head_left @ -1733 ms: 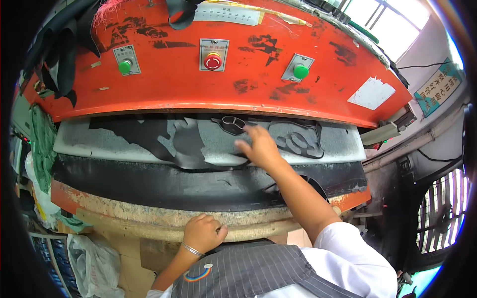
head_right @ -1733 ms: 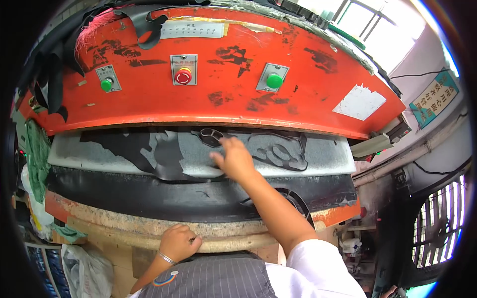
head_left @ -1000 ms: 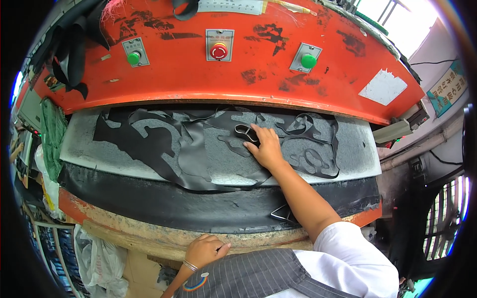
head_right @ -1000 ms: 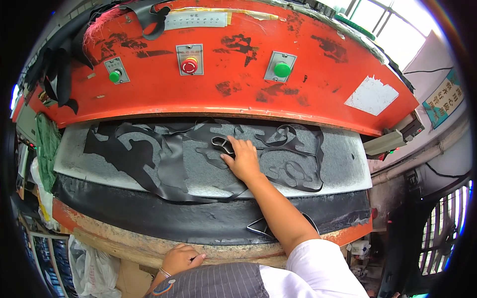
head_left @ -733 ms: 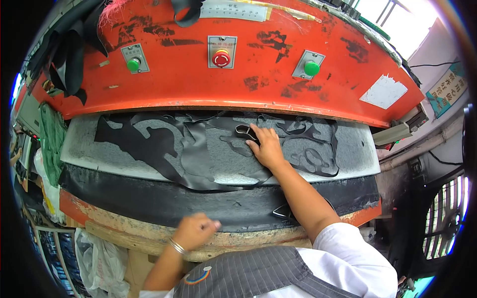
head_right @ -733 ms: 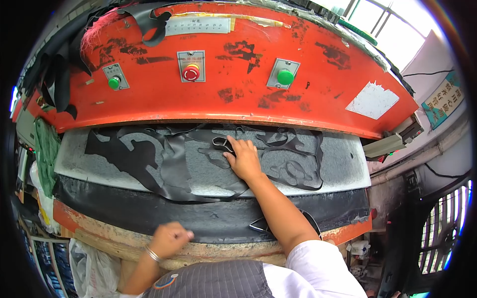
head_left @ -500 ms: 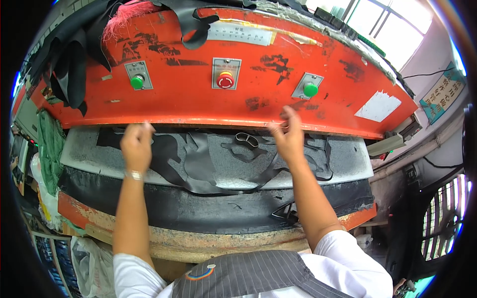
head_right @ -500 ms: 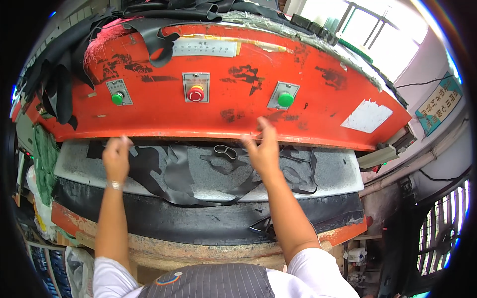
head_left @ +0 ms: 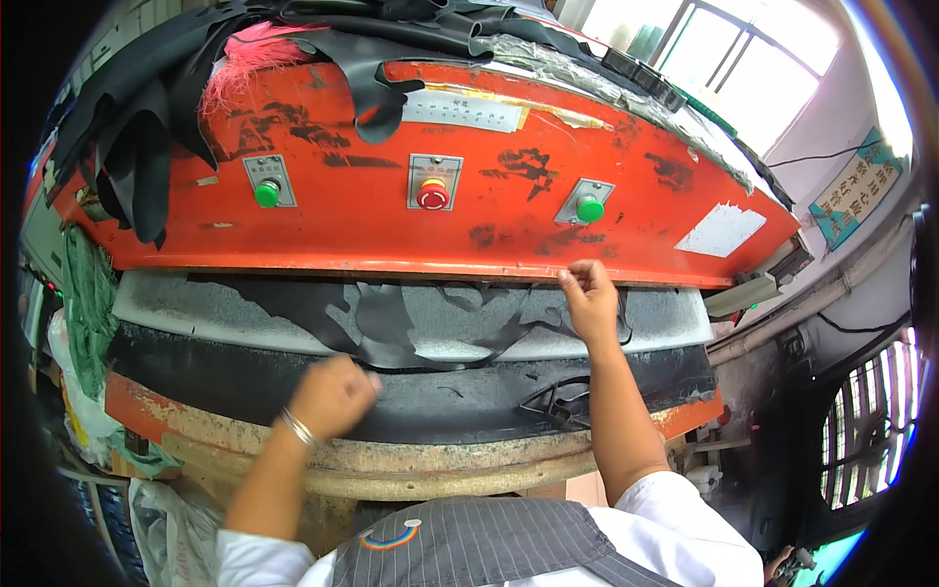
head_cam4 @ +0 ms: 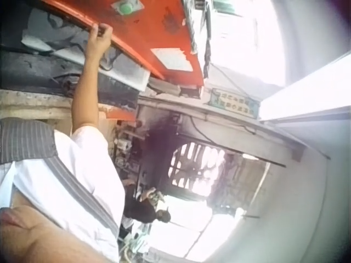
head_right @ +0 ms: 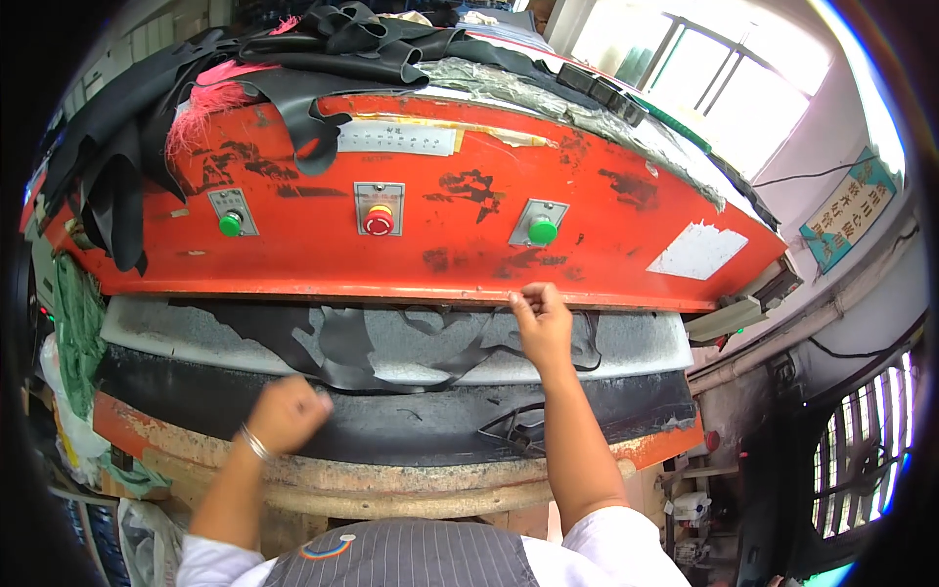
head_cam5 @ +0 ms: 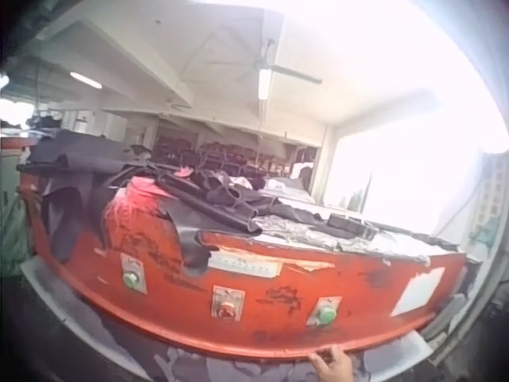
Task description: Operating a hydraulic press with metal dies to cut shoe components from sheets of leather.
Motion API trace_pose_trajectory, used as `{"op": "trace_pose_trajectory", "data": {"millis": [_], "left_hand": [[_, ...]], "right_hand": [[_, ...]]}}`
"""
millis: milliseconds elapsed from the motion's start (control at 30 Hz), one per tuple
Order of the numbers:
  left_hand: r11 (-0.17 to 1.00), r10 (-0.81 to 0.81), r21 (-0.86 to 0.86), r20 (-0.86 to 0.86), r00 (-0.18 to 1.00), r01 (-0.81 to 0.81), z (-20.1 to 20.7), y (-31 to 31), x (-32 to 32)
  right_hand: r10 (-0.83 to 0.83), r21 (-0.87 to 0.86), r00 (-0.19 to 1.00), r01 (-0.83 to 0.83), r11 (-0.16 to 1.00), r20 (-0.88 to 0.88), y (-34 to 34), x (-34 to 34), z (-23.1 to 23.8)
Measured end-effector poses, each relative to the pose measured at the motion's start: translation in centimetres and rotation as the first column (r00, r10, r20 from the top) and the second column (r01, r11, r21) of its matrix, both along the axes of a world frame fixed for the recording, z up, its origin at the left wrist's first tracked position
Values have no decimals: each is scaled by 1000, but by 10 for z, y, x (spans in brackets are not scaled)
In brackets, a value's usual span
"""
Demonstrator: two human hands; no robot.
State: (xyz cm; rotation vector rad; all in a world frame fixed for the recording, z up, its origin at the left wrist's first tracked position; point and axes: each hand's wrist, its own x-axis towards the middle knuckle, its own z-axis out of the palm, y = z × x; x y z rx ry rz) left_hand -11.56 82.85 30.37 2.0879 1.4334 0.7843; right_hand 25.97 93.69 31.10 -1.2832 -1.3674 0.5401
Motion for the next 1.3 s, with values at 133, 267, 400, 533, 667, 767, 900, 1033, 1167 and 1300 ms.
{"op": "trace_pose_trajectory", "data": {"millis": [133, 267, 400, 533, 667, 767, 900, 1033, 1167, 1300], "left_hand": [[979, -79, -195, -72, 994, 63, -48, -101, 39], [997, 63, 45, -82, 995, -59, -58, -130, 63], [988, 154, 34, -37, 987, -153, -65, -130, 70], [988, 151, 27, -55, 987, -149, -70, -129, 69], [990, 4, -141, -147, 989, -25, -75, -112, 62], [909, -227, -396, -203, 952, 133, -81, -85, 53], [893, -305, -371, -82, 949, 255, -71, -37, 68], [916, -351, -236, -74, 933, 326, -75, 10, 104], [919, -371, -81, 153, 916, 386, -114, 7, 111], [914, -327, -162, 245, 913, 372, -118, 13, 102]], "right_hand": [[128, -98, 975, -111, 989, 179, -13, -24, -27], [248, -208, 905, -184, 961, 346, -7, -58, -46], [145, -274, 850, -1, 962, 506, 23, -76, -61], [80, -276, 660, 198, 940, 747, 45, -91, -69], [80, -151, 731, 32, 988, 678, 57, -85, -97], [160, -32, 709, -191, 981, 687, 30, -86, -109], [650, -338, 421, -605, 721, 633, 3, -48, -74], [650, -369, 475, -557, 744, 594, 23, -38, -43], [477, -243, 739, -411, 879, 476, 50, -61, -51], [342, -198, 780, -279, 940, 523, 82, -89, -76]]}}
